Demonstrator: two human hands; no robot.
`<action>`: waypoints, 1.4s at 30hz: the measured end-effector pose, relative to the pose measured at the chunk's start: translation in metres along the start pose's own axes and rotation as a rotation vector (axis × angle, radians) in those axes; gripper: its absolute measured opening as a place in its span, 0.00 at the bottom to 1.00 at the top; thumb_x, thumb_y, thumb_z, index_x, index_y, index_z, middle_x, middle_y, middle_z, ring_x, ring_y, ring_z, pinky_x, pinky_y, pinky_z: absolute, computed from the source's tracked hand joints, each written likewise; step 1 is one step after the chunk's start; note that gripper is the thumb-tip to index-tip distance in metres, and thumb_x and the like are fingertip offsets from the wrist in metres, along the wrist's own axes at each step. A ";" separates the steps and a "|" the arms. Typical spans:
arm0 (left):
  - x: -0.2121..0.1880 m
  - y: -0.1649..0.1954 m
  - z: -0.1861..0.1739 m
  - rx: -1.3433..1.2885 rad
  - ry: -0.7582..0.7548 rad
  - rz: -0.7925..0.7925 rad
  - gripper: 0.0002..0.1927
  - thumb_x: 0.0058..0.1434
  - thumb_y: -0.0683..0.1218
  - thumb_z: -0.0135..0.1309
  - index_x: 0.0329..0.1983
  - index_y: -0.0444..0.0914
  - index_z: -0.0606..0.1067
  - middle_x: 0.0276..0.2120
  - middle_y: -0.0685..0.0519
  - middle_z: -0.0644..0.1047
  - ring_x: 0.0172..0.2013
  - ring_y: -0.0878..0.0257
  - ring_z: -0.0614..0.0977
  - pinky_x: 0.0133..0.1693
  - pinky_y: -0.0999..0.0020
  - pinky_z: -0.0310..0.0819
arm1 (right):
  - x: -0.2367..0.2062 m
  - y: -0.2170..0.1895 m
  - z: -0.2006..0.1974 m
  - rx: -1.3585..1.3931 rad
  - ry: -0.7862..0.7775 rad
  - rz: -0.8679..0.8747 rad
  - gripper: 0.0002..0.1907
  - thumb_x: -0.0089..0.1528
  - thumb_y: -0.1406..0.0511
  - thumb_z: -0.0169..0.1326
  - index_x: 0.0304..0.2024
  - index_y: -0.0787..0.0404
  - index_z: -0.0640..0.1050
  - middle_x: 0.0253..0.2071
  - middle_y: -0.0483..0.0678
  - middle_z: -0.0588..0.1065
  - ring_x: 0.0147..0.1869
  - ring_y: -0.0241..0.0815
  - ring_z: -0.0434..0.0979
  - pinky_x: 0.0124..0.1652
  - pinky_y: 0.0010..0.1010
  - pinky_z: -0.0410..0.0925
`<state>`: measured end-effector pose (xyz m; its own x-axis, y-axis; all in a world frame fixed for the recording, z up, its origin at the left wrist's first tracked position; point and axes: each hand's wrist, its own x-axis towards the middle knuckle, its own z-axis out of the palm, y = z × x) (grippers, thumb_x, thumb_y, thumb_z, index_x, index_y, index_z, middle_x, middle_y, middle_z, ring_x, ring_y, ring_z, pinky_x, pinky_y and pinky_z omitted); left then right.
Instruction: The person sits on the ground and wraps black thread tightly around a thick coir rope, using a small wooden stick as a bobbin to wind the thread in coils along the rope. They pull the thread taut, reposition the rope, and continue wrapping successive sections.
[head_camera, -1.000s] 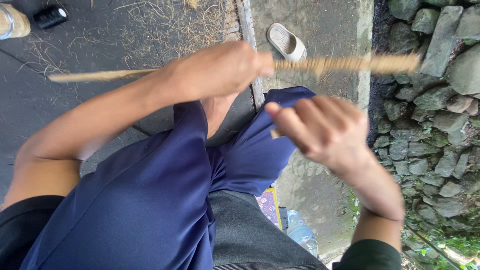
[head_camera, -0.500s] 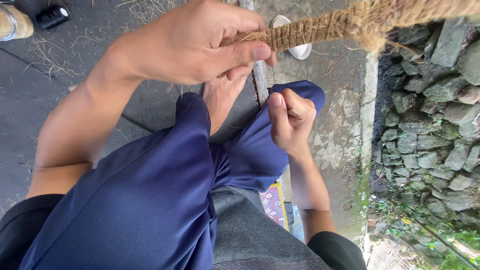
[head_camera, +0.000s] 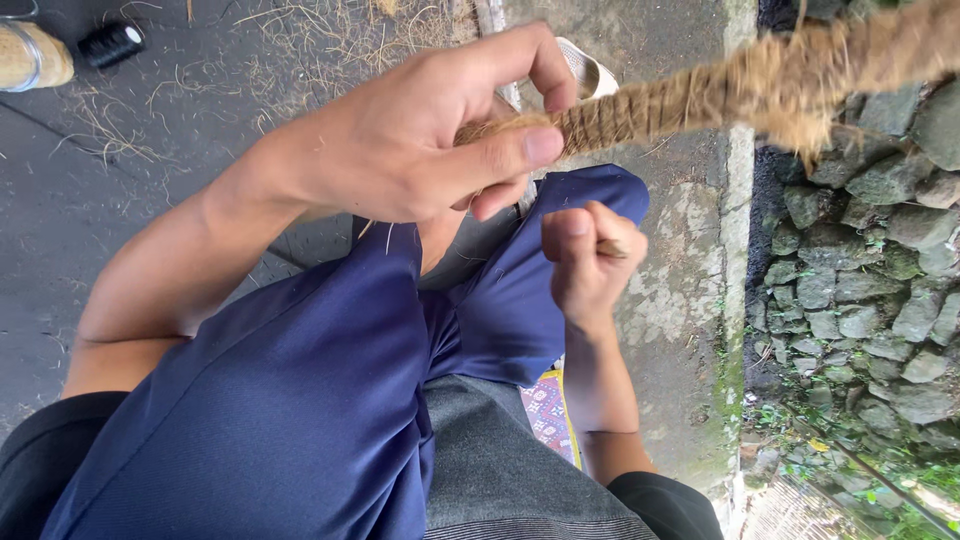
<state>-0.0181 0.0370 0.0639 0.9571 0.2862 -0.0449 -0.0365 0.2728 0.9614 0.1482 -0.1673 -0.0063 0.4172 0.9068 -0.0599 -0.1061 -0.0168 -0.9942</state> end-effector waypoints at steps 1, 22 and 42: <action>0.000 -0.002 0.000 -0.015 -0.011 0.011 0.10 0.80 0.47 0.46 0.55 0.36 0.62 0.29 0.58 0.72 0.28 0.73 0.77 0.27 0.77 0.69 | 0.004 -0.001 -0.005 0.147 -0.010 -0.004 0.28 0.73 0.58 0.53 0.24 0.57 0.55 0.18 0.41 0.58 0.18 0.32 0.51 0.21 0.26 0.48; 0.004 -0.025 0.009 -0.022 0.080 0.109 0.08 0.83 0.43 0.43 0.52 0.37 0.58 0.29 0.57 0.70 0.30 0.74 0.74 0.35 0.75 0.70 | 0.018 -0.019 0.015 0.415 0.350 -0.120 0.17 0.79 0.53 0.40 0.43 0.58 0.68 0.23 0.44 0.58 0.21 0.35 0.54 0.18 0.26 0.53; -0.002 -0.024 -0.001 -0.341 0.109 -0.086 0.09 0.71 0.42 0.40 0.51 0.39 0.58 0.24 0.56 0.71 0.20 0.77 0.63 0.21 0.80 0.54 | 0.028 0.007 -0.046 0.771 0.016 0.401 0.21 0.73 0.56 0.41 0.27 0.50 0.52 0.18 0.36 0.43 0.15 0.32 0.37 0.15 0.30 0.38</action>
<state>-0.0198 0.0308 0.0403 0.9254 0.3396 -0.1680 -0.0683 0.5857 0.8077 0.2006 -0.1613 -0.0193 0.2295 0.8873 -0.4001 -0.8274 -0.0386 -0.5603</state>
